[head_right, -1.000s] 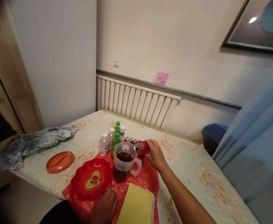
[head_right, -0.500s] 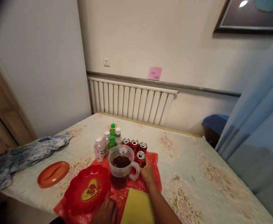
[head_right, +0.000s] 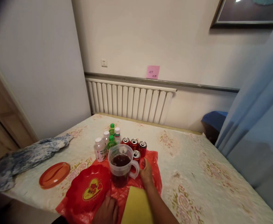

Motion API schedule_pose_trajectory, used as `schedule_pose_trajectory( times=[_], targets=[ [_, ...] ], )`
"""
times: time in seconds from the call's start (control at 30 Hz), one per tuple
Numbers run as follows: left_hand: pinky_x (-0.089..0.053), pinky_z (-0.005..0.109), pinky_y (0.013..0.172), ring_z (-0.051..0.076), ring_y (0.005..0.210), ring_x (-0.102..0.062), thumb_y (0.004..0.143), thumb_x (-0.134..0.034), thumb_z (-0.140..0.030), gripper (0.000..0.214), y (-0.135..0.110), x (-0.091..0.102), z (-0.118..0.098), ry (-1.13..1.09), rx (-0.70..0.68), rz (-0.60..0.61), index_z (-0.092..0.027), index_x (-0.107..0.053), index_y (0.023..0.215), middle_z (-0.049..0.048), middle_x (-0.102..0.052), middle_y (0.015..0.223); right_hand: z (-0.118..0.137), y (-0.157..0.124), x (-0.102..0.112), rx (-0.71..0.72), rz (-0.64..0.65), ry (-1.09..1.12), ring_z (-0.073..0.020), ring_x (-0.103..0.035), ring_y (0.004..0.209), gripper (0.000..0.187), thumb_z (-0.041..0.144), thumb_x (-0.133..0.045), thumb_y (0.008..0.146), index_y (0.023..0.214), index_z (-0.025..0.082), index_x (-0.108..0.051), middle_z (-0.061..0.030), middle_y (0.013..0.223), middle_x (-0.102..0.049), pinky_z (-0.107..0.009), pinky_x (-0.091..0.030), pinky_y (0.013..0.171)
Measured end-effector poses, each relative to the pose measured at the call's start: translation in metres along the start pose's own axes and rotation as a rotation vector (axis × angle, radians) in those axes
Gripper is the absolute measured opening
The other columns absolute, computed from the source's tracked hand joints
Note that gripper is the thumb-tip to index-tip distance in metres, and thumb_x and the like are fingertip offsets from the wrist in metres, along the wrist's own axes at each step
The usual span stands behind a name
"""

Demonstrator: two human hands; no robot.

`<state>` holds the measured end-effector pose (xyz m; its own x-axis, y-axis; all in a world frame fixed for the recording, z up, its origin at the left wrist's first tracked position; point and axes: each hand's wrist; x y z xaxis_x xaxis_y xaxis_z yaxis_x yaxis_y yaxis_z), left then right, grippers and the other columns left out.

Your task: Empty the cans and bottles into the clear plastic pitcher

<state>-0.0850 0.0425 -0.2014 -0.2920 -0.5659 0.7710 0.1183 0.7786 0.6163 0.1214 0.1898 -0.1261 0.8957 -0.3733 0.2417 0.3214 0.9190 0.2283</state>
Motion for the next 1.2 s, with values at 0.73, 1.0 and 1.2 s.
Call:
schedule_pose_trajectory(
  times=[0.73,1.0,1.2],
  targets=[
    [-0.047,0.033,0.081,0.021,0.088,-0.062,0.093,-0.031,-0.036,0.03,0.023,0.072,-0.04,-0.476,0.242,0.432,-0.022,-0.057,0.089,0.0064,-0.065,0.093,0.007,-0.209,0.162,-0.196,0.176,0.045,-0.0219,-0.065,0.067,0.027,0.042,-0.061,0.072,0.084,0.019,-0.068,-0.0024,0.068,-0.069,-0.029,-0.048,0.064],
    [-0.042,0.029,0.058,0.017,0.056,-0.053,0.089,-0.029,-0.056,0.042,0.051,0.099,-0.109,-0.865,0.363,0.39,-0.023,-0.049,0.071,-0.0015,-0.054,0.062,0.065,-0.198,0.161,-0.073,0.064,0.024,-0.0155,-0.052,0.054,0.043,0.057,-0.049,0.083,0.057,0.022,-0.05,0.0019,0.052,-0.052,-0.026,-0.039,0.054],
    [-0.04,0.03,0.061,0.018,0.057,-0.052,0.09,-0.016,-0.063,0.057,0.066,0.096,-0.129,-0.851,0.438,0.378,-0.024,-0.046,0.062,-0.0019,-0.049,0.055,0.082,-0.187,0.155,-0.172,0.017,0.142,-0.0131,-0.044,0.045,0.06,0.072,-0.035,0.085,0.051,0.023,-0.041,0.0028,0.044,-0.044,-0.026,-0.034,0.047]
  ],
)
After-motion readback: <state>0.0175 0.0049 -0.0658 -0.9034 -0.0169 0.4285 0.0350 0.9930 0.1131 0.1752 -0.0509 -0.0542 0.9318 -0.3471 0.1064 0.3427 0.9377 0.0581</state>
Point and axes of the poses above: each hand's wrist, its own y-axis towards the middle knuckle, its own x-axis out of the back of the hand, z = x × y
